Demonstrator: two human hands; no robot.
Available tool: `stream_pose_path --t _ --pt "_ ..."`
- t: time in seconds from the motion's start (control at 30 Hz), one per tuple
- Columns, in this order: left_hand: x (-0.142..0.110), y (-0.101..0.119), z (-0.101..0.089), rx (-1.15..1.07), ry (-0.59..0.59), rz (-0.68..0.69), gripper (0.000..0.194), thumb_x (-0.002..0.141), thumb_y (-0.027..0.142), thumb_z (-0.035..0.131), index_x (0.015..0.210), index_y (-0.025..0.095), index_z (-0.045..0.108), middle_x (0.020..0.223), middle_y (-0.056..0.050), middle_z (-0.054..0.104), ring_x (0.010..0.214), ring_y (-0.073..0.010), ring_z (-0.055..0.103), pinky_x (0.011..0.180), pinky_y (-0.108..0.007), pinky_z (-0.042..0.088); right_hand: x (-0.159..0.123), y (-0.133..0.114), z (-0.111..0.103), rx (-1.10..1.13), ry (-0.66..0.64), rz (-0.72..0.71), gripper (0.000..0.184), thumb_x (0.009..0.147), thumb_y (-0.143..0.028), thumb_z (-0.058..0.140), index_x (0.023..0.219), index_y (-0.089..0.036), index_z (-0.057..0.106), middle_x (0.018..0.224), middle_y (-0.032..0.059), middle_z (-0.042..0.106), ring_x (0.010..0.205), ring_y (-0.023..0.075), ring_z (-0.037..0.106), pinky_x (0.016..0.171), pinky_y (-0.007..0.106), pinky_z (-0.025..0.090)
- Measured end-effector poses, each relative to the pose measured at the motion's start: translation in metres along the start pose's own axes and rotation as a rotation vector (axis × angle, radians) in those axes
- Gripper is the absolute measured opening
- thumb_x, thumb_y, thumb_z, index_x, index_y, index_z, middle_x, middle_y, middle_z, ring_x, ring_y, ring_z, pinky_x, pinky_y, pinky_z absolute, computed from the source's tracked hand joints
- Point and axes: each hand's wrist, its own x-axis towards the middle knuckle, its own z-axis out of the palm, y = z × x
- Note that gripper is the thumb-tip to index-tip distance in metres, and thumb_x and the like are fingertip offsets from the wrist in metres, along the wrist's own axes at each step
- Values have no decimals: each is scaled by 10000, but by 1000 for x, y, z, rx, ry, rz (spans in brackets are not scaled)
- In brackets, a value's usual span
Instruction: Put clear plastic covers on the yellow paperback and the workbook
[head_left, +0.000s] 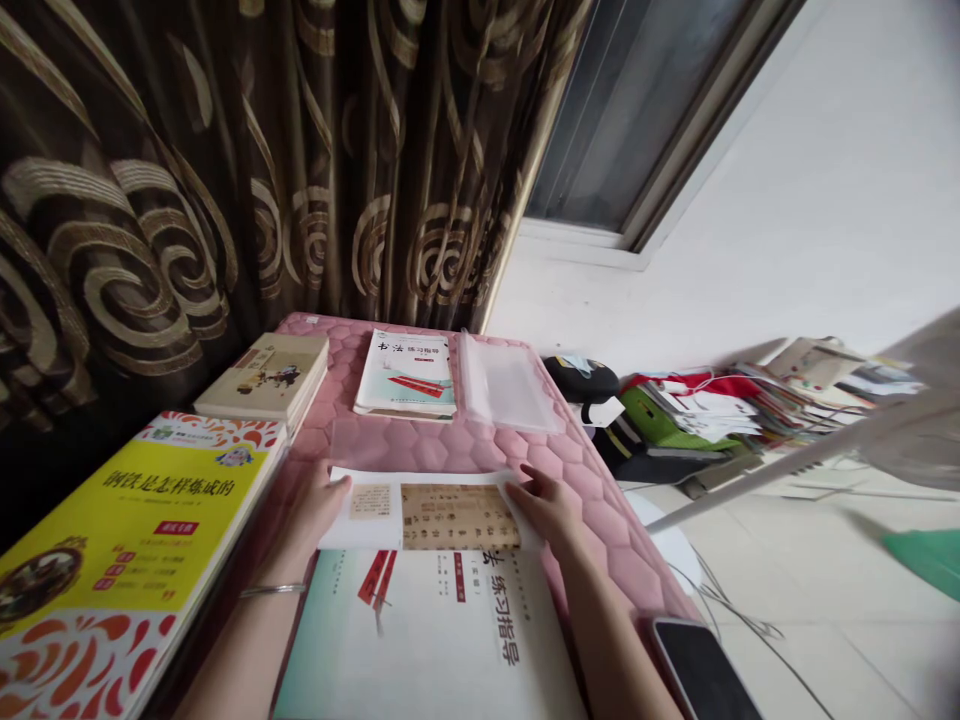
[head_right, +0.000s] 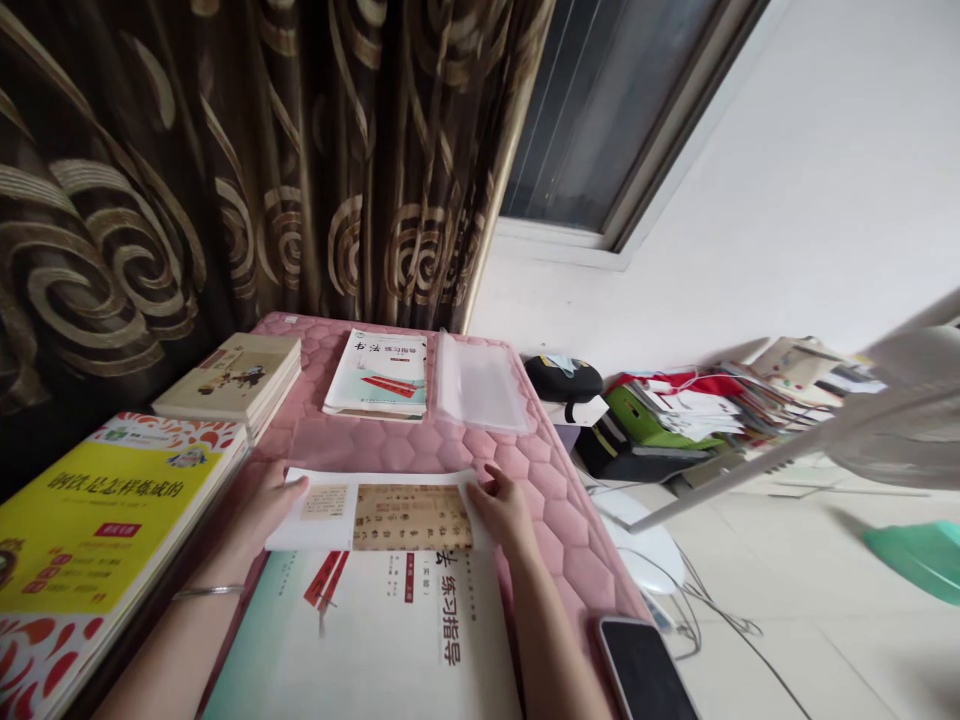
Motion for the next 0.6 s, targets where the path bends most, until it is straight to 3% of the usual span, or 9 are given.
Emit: stream_pose_path --t 0.17,0.23,0.4,0.6 --pt "1 6 3 221 55 12 120 619 281 629 635 210 535 552 -24 585 631 -235 600 544 -272 363 1 1 3 -158 -2 -50 471 650 -305 647 1082 -132 718 583 -22 637 567 169 596 513 256 435" --pt "0 7 3 272 52 38 175 620 291 636 554 220 491 494 -16 531 617 -233 579 545 -273 332 1 0 4 -158 -16 -38 428 657 -303 650 1045 -143 733 650 13 699 620 191 641 555 270 472" --pt "-4 12 2 281 60 75 257 625 306 627 467 230 439 458 -15 505 540 -201 517 521 -270 287 -1 -5 4 -130 -16 -23 285 666 -317 677 897 -178 768 789 71 761 734 244 696 604 293 518" --pt "-11 31 -4 292 67 141 297 657 329 605 461 231 405 487 -12 506 530 -176 488 506 -261 286 -7 -16 1 -130 56 39 307 681 -349 683 907 -163 774 700 47 732 679 218 674 537 266 489"
